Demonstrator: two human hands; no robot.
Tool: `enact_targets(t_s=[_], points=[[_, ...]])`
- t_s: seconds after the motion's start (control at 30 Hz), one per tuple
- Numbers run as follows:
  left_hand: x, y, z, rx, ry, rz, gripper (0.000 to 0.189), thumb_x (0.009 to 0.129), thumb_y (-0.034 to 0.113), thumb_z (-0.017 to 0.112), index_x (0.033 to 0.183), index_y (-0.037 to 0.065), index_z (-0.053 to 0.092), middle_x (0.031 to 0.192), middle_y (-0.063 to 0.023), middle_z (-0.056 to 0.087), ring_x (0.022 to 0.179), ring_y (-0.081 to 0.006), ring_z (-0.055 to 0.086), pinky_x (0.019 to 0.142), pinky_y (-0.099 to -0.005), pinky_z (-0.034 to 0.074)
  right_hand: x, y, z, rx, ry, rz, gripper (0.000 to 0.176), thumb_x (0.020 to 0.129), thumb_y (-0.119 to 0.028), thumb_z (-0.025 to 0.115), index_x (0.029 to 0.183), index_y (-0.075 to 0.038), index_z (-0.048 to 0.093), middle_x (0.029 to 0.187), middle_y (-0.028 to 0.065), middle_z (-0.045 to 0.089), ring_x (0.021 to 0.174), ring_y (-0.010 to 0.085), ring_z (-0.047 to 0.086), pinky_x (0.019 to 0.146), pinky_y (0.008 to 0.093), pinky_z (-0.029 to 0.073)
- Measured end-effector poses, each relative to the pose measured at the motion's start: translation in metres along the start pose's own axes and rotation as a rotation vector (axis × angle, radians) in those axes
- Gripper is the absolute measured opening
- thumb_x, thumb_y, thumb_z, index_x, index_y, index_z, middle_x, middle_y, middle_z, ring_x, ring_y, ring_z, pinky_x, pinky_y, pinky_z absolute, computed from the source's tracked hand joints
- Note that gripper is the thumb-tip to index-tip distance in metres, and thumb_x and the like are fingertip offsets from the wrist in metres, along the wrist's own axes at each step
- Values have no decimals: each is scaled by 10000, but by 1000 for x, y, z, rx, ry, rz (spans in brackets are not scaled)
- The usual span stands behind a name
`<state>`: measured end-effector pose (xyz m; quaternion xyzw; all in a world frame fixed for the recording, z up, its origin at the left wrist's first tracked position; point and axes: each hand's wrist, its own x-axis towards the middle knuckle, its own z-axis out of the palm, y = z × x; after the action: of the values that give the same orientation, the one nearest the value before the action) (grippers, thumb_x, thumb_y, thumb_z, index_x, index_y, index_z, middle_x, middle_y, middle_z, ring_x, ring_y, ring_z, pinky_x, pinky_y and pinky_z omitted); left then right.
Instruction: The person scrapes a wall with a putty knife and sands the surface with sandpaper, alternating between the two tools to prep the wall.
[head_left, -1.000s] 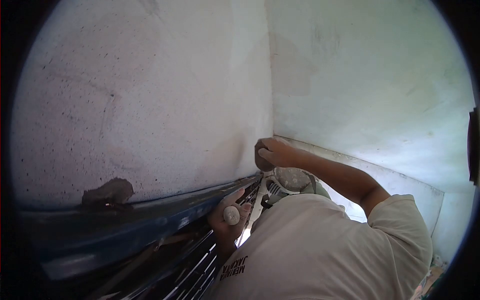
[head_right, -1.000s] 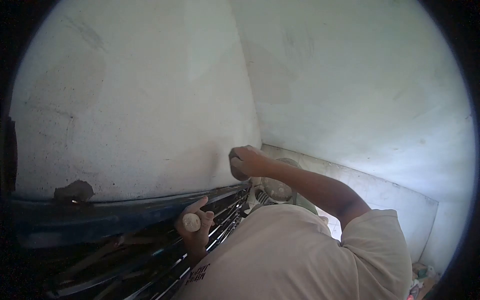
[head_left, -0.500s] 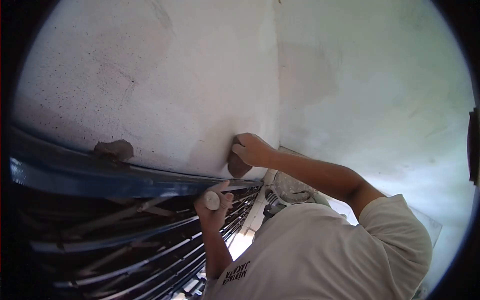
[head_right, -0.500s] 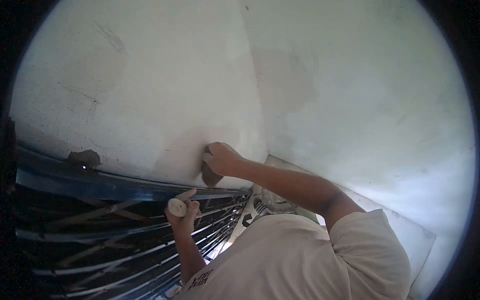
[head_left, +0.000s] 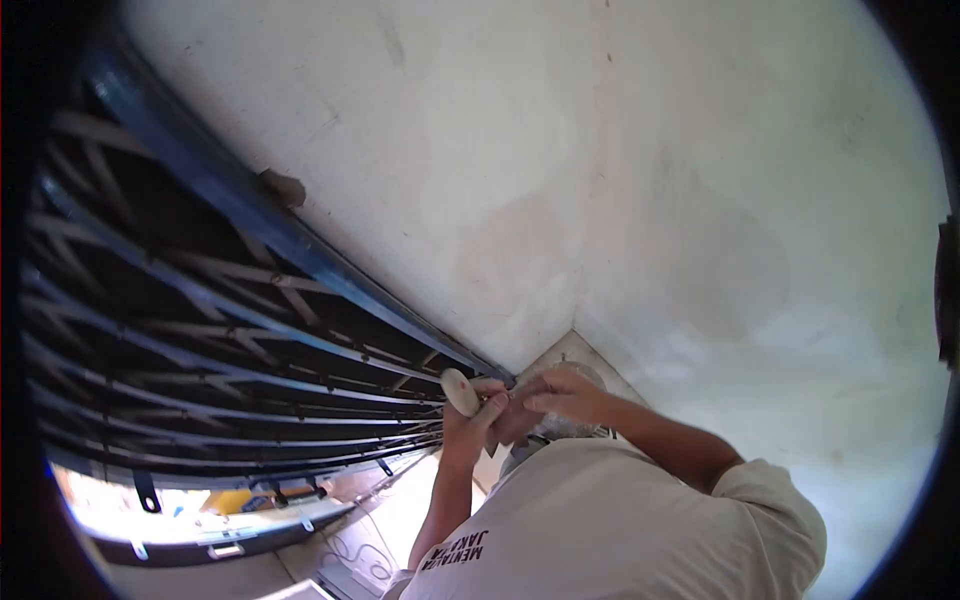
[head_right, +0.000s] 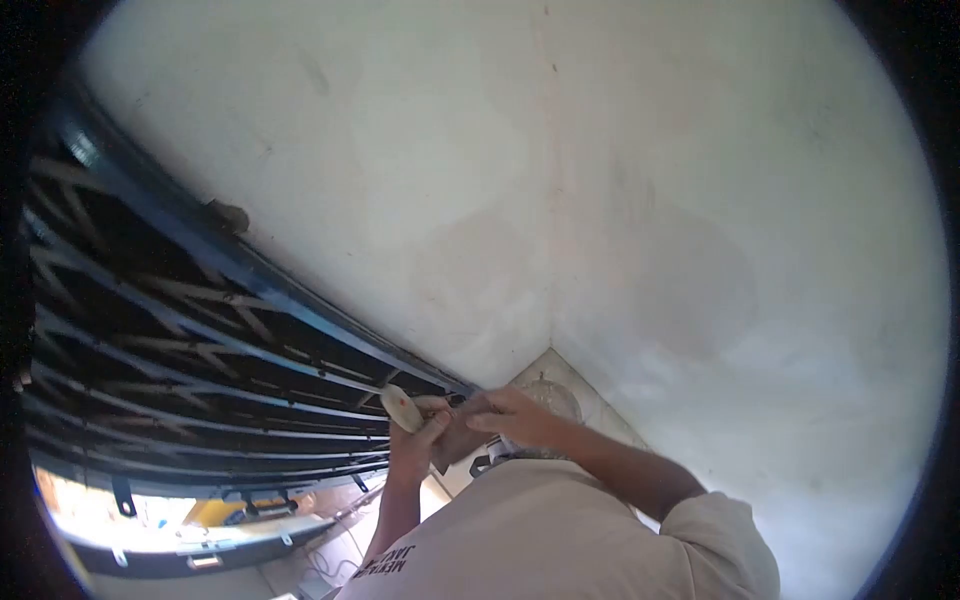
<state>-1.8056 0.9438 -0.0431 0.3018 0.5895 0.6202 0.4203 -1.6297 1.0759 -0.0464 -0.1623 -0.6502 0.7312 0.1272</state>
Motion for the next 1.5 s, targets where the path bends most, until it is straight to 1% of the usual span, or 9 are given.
enact_targets(t_s=[0.1, 0.4, 0.5, 0.63, 0.77, 0.9, 0.97, 1.23, 1.5], points=[[-30, -14, 18, -79, 62, -126, 187, 841, 26, 712, 1012, 11, 637, 945, -48, 654, 858, -120, 608, 766, -251, 480, -29, 29, 8, 399, -73, 240, 353, 923, -221, 668, 1202, -13, 609, 1047, 63, 663, 936, 143, 604, 799, 318, 489], [-68, -36, 50, -243, 433, -37, 170, 863, 55, 704, 1012, 34, 626, 887, -43, 643, 733, -106, 588, 655, -255, 480, -51, 42, 9, 149, -190, 274, 359, 958, -192, 619, 1265, -11, 578, 1152, 70, 651, 1069, 150, 590, 939, 319, 467], [-76, -31, 37, -322, 494, -141, 188, 865, 67, 700, 1034, 44, 624, 837, -42, 639, 588, -72, 516, 522, -237, 413, -42, 21, -9, -260, -56, -65, 365, 969, -199, 598, 1269, 7, 578, 1165, 78, 654, 1039, 148, 598, 931, 315, 469], [-81, -23, 19, -354, 553, -67, 171, 870, 70, 691, 1026, 52, 623, 742, -34, 611, 495, -57, 440, 452, -231, 334, -13, -83, -44, -404, 158, -71, 327, 984, -186, 563, 1236, 20, 599, 1121, 121, 680, 984, 147, 597, 905, 306, 462], [-92, -23, 1, -406, 623, -13, 145, 870, 53, 675, 1004, 46, 619, 706, -31, 582, 462, -61, 422, 433, -239, 316, 44, -174, -66, -576, 392, -720, 289, 975, -114, 559, 1223, 31, 600, 1049, 160, 684, 916, 191, 612, 866, 320, 469], [-104, -28, -11, -457, 640, 17, 43, 868, 52, 664, 898, 30, 643, 687, -35, 583, 488, -75, 473, 449, -249, 349, 95, -273, -78, -937, 627, -1117, 305, 931, -84, 584, 1222, 4, 610, 1187, 215, 638, 1125, 380, 585, 938, 419, 463], [-110, -24, -6, -401, 716, 32, 147, 871, 147, 701, 913, 30, 622, 620, -8, 529, 436, -87, 442, 386, -249, 342, 119, -324, -83, -1077, 719, -1313, 305, 933, -71, 569, 1229, -9, 611, 1205, 210, 632, 1145, 365, 581, 963, 423, 446], [-107, -23, -33, -291, 788, 94, 109, 855, 135, 724, 863, 67, 640, 607, 25, 513, 471, -95, 462, 403, -237, 339, 159, -486, -77, -1283, 939, -1668, 321, 895, -26, 554, 1206, -55, 626, 1235, 97, 643, 1174, 301, 584, 973, 400, 442], [-93, -16, -42, -355, 737, 50, 155, 850, 122, 718, 940, 38, 624, 650, 0, 538, 462, -103, 441, 416, -238, 335, 178, -450, -30, -1310, 851, -1527, 453, 812, -2, 572, 1256, -88, 596, 1307, 100, 590, 1216, 296, 530, 975, 425, 424]])
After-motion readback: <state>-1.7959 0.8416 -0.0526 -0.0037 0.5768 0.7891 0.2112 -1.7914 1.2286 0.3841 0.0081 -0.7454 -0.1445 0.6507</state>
